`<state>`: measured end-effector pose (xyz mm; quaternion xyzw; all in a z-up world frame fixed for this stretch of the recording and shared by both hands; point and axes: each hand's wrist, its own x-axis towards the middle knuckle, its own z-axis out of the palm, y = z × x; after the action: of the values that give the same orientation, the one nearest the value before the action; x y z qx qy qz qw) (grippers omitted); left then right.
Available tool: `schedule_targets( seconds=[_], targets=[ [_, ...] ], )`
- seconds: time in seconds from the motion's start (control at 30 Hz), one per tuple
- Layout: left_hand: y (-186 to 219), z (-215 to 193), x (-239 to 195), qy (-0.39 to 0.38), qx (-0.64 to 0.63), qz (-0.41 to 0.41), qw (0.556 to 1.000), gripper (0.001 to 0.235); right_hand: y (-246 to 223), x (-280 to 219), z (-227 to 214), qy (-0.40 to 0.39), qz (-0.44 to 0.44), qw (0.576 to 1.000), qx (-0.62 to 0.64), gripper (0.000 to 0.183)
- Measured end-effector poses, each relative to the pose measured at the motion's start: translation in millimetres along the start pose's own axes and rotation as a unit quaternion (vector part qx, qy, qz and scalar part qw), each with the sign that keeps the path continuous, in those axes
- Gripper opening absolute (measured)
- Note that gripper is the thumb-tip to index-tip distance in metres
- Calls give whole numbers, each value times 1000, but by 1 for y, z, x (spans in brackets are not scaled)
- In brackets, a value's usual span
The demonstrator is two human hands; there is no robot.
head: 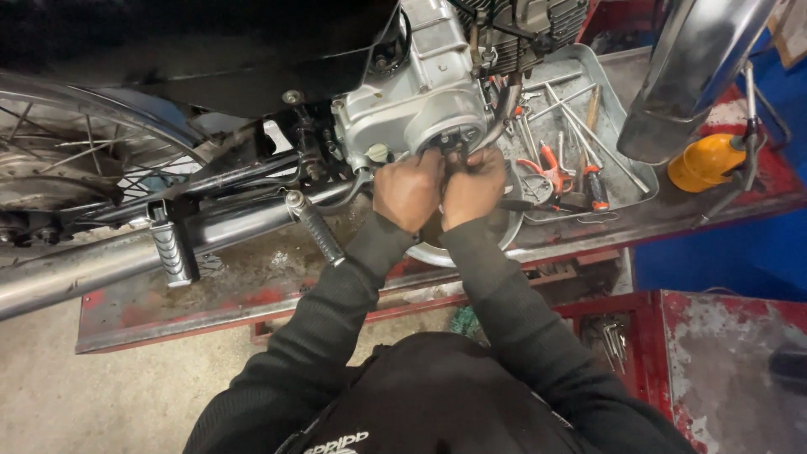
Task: The person works on a motorcycle, first adjusting the front wheel and chain area with a wrench, then wiping the frame with a cloth. They move to the rear engine area to remove a bolt and use a screwdriver on the engine casing.
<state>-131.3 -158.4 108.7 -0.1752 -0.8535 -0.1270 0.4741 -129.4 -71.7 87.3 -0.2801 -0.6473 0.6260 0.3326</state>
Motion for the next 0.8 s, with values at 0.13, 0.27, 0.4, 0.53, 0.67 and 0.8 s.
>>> schedule_targets(
  seconds=[0.13,0.27,0.4,0.53,0.67,0.8],
  targets=[
    [-1,0,4,15,2,0,1000,14,2,2,0,4,-23,999,-35,28],
    [1,-7,9,14,-9,19,1000,16,-8,5,-7,-28,-59,993,-96,25],
    [2,-12,12,15,24,41,999,15,-45,-1,-24,-69,-101,977,-176,20],
    [3,-10,13,33,38,19,999,15,-42,6,-25,-99,-141,959,-223,20],
    [8,-14,17,56,60,18,997,18,-44,4,-27,-103,-165,946,-261,15],
    [5,-16,17,21,40,41,998,16,-28,5,-24,-91,-232,922,-296,8]
  ],
)
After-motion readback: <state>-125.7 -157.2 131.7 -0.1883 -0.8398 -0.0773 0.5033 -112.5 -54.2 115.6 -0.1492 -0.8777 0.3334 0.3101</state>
